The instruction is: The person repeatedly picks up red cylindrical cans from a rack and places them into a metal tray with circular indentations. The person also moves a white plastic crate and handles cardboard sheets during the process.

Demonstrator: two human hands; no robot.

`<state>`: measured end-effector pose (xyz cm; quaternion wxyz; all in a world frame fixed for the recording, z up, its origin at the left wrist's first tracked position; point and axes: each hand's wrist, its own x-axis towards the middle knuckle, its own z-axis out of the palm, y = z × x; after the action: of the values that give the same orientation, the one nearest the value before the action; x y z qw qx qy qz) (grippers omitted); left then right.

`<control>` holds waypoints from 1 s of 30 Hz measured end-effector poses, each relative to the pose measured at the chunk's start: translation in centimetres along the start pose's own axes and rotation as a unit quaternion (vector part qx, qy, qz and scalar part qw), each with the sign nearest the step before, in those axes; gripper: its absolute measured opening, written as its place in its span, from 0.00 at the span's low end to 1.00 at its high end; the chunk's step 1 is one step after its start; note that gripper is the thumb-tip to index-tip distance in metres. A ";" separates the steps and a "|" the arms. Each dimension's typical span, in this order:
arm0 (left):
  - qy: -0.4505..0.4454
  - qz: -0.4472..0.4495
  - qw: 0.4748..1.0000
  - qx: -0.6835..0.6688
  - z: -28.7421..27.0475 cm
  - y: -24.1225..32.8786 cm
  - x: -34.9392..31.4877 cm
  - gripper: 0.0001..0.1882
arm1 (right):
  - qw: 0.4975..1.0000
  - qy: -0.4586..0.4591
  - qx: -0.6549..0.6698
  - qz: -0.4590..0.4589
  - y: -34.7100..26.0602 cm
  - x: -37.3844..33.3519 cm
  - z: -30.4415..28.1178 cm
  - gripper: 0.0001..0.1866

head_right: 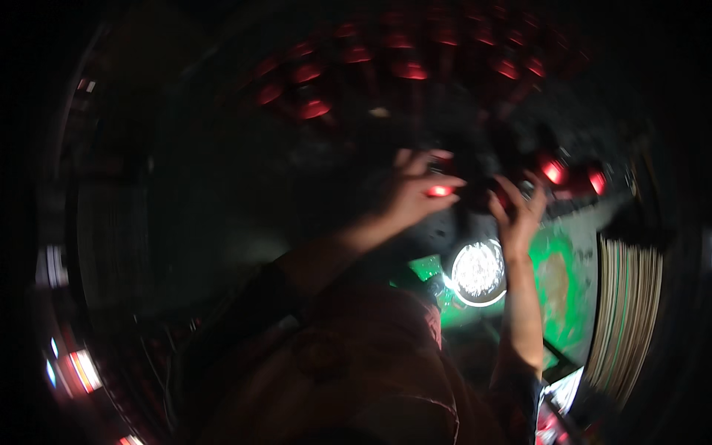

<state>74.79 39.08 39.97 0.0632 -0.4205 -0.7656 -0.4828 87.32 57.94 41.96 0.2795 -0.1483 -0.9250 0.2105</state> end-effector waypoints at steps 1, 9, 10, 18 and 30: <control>0.028 0.032 0.999 0.002 0.4 -0.1 0.0 0.19 | 1.000 -0.004 -0.003 -0.019 -0.1 0.4 0.5 0.23; 0.130 0.040 0.991 -0.020 1.0 1.9 -4.6 0.18 | 0.991 -0.042 -0.058 -0.117 0.1 -0.3 1.1 0.24; 0.160 0.031 0.986 -0.035 0.2 1.8 -5.7 0.18 | 0.992 -0.026 -0.021 -0.125 0.1 -0.6 1.2 0.23; 0.198 -0.243 0.947 0.064 -15.1 -5.6 -23.9 0.17 | 0.972 -0.065 -0.204 -0.095 1.0 0.2 1.2 0.29; 0.082 -0.637 0.756 0.128 -43.2 -24.9 -54.9 0.14 | 0.954 0.142 -0.218 -0.151 -25.5 3.7 12.1 0.22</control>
<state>78.91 -31.59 18.03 -0.1431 0.2172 -0.9033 -0.3411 73.36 33.54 46.54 0.3972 -0.0922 -0.9108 -0.0640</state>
